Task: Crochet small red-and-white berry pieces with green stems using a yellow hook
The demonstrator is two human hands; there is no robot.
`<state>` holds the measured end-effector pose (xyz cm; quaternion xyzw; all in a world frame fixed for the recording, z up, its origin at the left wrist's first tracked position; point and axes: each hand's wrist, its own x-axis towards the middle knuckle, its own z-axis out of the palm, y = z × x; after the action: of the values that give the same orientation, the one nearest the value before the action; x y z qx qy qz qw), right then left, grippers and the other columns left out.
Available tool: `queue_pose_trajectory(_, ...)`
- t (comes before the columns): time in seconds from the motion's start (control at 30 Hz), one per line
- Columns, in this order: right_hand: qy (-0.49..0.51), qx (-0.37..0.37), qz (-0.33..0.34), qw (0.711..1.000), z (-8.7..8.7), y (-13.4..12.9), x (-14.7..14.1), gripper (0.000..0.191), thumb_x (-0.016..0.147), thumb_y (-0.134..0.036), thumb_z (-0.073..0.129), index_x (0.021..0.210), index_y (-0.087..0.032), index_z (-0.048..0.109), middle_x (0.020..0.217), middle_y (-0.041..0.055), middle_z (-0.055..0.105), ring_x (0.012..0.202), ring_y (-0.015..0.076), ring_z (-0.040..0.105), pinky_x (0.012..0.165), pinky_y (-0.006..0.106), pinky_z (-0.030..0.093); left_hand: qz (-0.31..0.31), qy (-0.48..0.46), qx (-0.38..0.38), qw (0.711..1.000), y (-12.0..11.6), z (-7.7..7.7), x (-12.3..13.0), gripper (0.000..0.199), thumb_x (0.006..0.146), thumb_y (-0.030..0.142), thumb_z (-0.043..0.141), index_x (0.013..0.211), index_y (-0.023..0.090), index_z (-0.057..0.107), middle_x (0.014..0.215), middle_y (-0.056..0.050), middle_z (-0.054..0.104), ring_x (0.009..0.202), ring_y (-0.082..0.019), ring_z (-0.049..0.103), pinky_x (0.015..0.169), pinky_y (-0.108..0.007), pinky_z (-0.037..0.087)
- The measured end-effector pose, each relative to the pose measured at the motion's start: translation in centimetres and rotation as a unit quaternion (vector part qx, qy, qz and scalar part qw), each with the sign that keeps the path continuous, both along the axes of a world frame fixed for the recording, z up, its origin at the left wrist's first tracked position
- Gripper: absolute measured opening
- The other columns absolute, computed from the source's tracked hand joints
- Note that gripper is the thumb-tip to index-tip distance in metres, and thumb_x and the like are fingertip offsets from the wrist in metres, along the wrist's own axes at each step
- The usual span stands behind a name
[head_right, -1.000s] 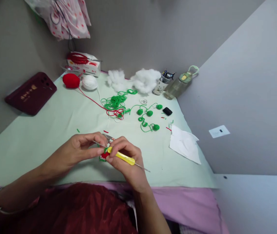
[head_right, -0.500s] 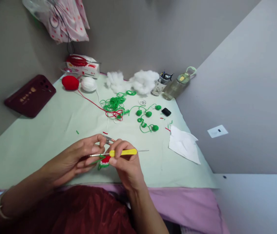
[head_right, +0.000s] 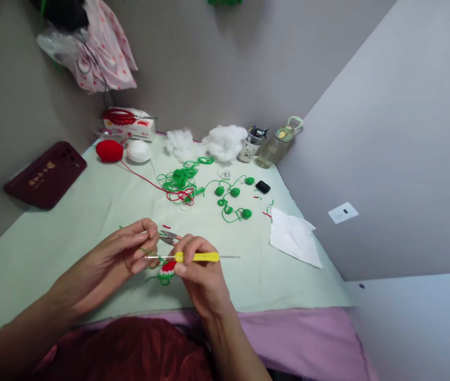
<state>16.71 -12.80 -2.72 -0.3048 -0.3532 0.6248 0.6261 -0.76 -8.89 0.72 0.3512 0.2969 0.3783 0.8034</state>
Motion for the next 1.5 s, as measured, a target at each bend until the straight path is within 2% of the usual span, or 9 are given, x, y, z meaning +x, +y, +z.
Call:
queue_pose_trajectory(0.2,0.053,-0.031,0.026,0.998,-0.1,-0.4,-0.2,0.031,0.068,-0.021,0.091,0.068,-0.022,0.060,0.073,-0.0034,0.052,0.067,0.0123,0.048,0.062,0.024,0.040,0.052,0.215,0.266,0.938,0.7,-0.7,-1.1,0.023,0.098,0.042,0.068,0.085,0.022,0.069,0.060,0.006,0.045,0.057,-0.012,0.037,0.059,-0.024,0.037)
queue_pose_trajectory(0.43,0.064,-0.026,0.012,0.998,0.5,-0.5,0.4,0.028,0.069,-0.019,0.091,0.069,-0.022,0.063,0.075,-0.0032,0.054,0.069,0.0117,0.051,0.064,0.023,0.042,0.033,0.095,0.125,0.987,1.2,-0.1,-1.4,0.027,0.101,0.048,0.060,0.093,0.023,0.063,0.057,0.010,0.030,0.050,-0.010,0.020,0.048,-0.020,0.031)
queue_pose_trajectory(0.6,0.039,-0.045,-0.017,0.998,0.3,-0.3,0.8,0.030,0.066,-0.020,0.092,0.067,-0.021,0.062,0.075,-0.0027,0.056,0.068,0.0117,0.050,0.064,0.023,0.042,0.042,0.307,0.356,0.881,2.2,-0.8,-2.9,0.023,0.095,0.041,0.071,0.083,0.021,0.072,0.068,0.002,0.058,0.063,-0.012,0.046,0.062,-0.023,0.039)
queue_pose_trajectory(0.8,0.047,-0.032,-0.019,0.998,0.1,-0.3,0.8,0.031,0.068,-0.022,0.091,0.066,-0.021,0.059,0.073,-0.0036,0.054,0.068,0.0114,0.050,0.063,0.023,0.041,0.097,0.121,0.207,0.966,3.1,-0.1,-4.4,0.030,0.100,0.051,0.060,0.088,0.025,0.069,0.058,0.006,0.042,0.057,-0.013,0.041,0.061,-0.025,0.046)
queue_pose_trajectory(0.87,0.045,-0.028,-0.024,0.998,0.4,-0.2,0.9,0.031,0.068,-0.021,0.090,0.067,-0.021,0.060,0.073,-0.0040,0.054,0.068,0.0109,0.050,0.064,0.023,0.042,0.148,0.218,0.274,0.925,3.5,-0.2,-4.7,0.022,0.097,0.046,0.067,0.089,0.025,0.069,0.063,0.005,0.050,0.058,-0.013,0.042,0.058,-0.025,0.040)
queue_pose_trajectory(1.0,0.011,-0.045,-0.070,0.996,0.9,0.1,1.1,0.026,0.069,-0.022,0.090,0.072,-0.021,0.064,0.075,-0.0042,0.057,0.068,0.0097,0.052,0.066,0.022,0.044,0.283,0.439,0.457,0.720,3.8,-0.8,-5.3,0.013,0.095,0.033,0.068,0.086,0.025,0.070,0.081,0.003,0.061,0.078,-0.016,0.054,0.082,-0.032,0.043)
queue_pose_trajectory(1.1,-0.057,-0.052,-0.133,0.988,0.6,0.1,0.8,0.023,0.071,-0.027,0.091,0.077,-0.021,0.069,0.076,-0.0036,0.061,0.069,0.0097,0.054,0.066,0.022,0.045,0.341,0.441,0.496,0.666,2.4,-1.2,-4.6,0.008,0.092,0.030,0.071,0.099,0.027,0.071,0.103,0.000,0.066,0.106,-0.023,0.059,0.104,-0.039,0.041)
queue_pose_trajectory(1.27,-0.153,-0.042,-0.162,0.974,-0.3,-0.3,-0.2,0.020,0.081,-0.035,0.087,0.085,-0.023,0.073,0.077,-0.0027,0.066,0.071,0.0114,0.058,0.067,0.024,0.046,0.183,0.299,0.470,0.810,-1.1,-1.5,-0.8,0.014,0.094,0.017,0.068,0.105,0.025,0.066,0.092,0.001,0.067,0.082,-0.015,0.068,0.078,-0.028,0.057)
queue_pose_trajectory(1.5,-0.244,-0.017,-0.145,0.959,0.5,-0.4,-0.7,0.015,0.079,-0.030,0.087,0.086,-0.024,0.075,0.082,-0.0023,0.070,0.078,0.0138,0.065,0.072,0.025,0.054,0.170,0.269,0.471,0.823,-0.9,-2.6,1.0,0.013,0.092,0.009,0.064,0.095,0.021,0.068,0.086,0.001,0.072,0.077,-0.012,0.073,0.076,-0.022,0.061)
